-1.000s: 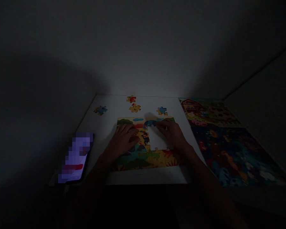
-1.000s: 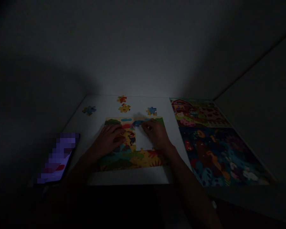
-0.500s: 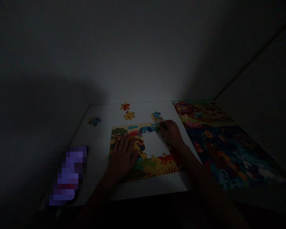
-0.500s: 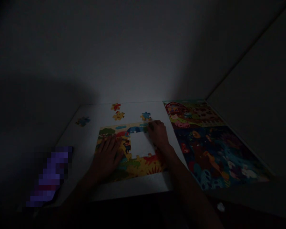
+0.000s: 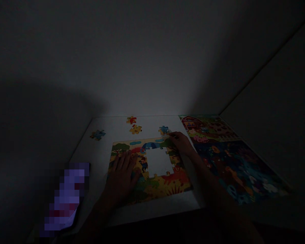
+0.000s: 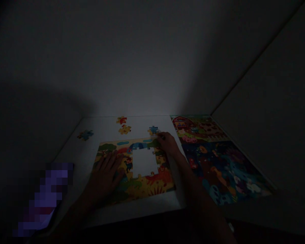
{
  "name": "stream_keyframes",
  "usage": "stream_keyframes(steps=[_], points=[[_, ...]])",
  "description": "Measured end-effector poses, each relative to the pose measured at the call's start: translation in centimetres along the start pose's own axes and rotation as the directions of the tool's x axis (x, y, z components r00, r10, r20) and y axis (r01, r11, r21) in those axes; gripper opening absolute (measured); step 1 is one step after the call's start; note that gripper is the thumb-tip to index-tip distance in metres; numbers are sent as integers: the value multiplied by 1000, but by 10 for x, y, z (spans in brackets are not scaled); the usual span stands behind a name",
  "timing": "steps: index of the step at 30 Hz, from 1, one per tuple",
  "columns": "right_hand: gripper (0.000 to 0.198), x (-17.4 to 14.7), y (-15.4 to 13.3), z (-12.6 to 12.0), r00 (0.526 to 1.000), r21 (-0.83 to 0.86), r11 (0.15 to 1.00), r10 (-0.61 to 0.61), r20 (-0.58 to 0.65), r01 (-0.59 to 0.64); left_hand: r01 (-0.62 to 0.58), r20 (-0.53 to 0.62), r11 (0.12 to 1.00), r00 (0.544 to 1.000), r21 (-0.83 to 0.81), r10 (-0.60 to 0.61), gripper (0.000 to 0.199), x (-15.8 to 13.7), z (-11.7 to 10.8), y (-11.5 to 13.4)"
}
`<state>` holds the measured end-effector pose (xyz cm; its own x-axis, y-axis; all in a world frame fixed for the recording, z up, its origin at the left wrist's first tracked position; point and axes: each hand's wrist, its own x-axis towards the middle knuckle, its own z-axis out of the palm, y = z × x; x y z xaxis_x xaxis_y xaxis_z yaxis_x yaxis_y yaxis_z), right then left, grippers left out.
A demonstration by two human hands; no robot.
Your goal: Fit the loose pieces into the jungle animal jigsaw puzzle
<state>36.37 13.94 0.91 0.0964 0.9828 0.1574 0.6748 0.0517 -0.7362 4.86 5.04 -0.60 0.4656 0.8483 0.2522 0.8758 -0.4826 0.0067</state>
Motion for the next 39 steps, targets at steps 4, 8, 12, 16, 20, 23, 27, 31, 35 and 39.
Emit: stream_keyframes(steps=[4,8,12,16,20,23,27,31,35,39], points=[[36,29,-1,7,994,-159,984,-95,-59,84,2,36,999,999,-32,-1,58,-4,-4,-6],[42,51,2,21,995,-300,954,-54,-81,27,16,40,1000,999,-20,-15,57,-6,-3,-8],[42,52,11,32,993,-363,930,-84,-83,48,27,79,999,997,-44,-24,54,-3,-9,-7],[41,50,17,34,990,-381,920,-126,-70,90,96,182,991,980,-90,-78,41,21,-31,-6],[39,52,21,33,989,-377,922,-124,-75,87,169,106,980,982,-103,-158,34,56,-34,-7],[42,53,25,33,990,-398,912,-132,-43,105,193,-11,978,981,-80,-194,41,69,-16,-12],[58,54,34,34,992,-409,906,-123,-10,108,223,35,974,974,-35,-222,52,67,7,-15],[63,57,42,28,988,-348,925,-148,48,155,232,35,972,972,-33,-231,55,65,12,-15],[59,54,41,15,993,-162,980,-106,60,115,215,19,975,977,-49,-215,55,66,11,-16],[52,51,38,9,998,44,999,-20,-54,22,215,23,975,977,-62,-214,52,68,14,-20]])
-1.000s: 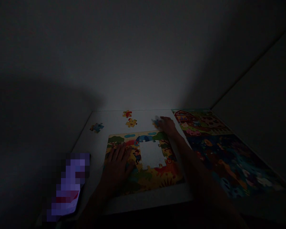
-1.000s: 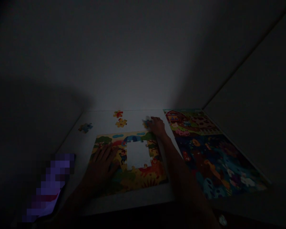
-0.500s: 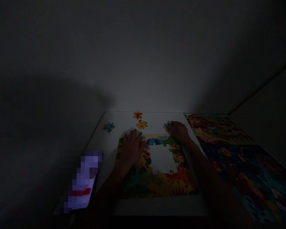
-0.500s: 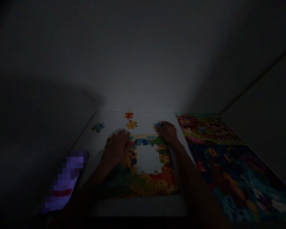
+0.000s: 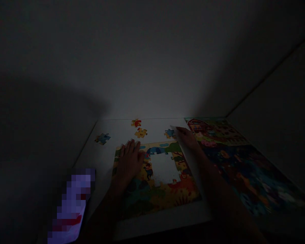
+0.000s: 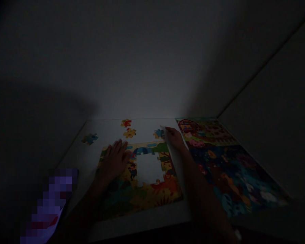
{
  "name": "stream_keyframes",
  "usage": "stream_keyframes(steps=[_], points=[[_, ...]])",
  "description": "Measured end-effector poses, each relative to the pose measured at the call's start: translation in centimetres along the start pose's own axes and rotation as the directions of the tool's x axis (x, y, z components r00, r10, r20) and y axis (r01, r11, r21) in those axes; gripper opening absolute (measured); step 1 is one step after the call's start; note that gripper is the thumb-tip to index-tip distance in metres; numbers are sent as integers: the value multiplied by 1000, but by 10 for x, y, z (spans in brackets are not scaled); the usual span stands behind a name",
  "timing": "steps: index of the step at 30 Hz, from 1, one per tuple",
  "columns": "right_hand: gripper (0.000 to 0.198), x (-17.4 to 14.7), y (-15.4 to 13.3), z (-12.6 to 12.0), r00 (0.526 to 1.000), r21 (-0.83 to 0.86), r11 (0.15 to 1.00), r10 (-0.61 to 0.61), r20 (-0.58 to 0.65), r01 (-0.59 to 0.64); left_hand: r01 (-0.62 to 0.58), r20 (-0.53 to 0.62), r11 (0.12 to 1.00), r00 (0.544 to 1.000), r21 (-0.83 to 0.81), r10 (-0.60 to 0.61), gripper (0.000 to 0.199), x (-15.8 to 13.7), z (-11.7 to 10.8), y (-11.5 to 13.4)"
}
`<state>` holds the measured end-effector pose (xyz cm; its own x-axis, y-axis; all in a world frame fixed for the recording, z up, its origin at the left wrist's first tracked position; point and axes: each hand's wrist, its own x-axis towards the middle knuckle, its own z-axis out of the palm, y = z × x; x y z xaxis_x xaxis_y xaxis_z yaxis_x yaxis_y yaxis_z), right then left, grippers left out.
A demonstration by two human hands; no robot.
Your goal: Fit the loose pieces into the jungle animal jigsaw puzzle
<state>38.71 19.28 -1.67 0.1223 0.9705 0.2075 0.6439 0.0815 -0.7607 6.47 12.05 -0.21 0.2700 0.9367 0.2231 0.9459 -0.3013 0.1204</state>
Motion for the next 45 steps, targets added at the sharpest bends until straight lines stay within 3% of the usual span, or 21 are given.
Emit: stream_keyframes(steps=[3,8,13,27,34,37,41,45], points=[[49,1,-2,2,998,1,1000,-27,-58,27,-7,-4,1000,1000,-14,7,51,2,2,-2],[43,5,-9,4,991,-206,970,-118,62,129,-14,-23,1000,1000,-27,13,50,3,1,-2],[55,7,-14,6,985,-355,922,-112,130,152,0,-15,1000,1000,-22,0,48,2,-2,-1],[51,8,-6,7,990,-268,954,-118,73,133,32,12,998,999,-46,-31,44,0,-4,0],[51,17,9,13,993,-357,927,-88,79,111,50,35,998,998,-44,-49,43,-2,-4,1],[50,15,13,8,991,-274,955,-96,92,118,53,40,997,998,-61,-51,43,-2,-6,1],[60,10,5,6,993,-172,980,-86,81,99,55,11,994,998,-91,-54,41,-2,-5,1],[56,12,-9,10,997,-272,959,-69,32,75,44,-30,995,998,-93,-47,40,-3,-2,1]])
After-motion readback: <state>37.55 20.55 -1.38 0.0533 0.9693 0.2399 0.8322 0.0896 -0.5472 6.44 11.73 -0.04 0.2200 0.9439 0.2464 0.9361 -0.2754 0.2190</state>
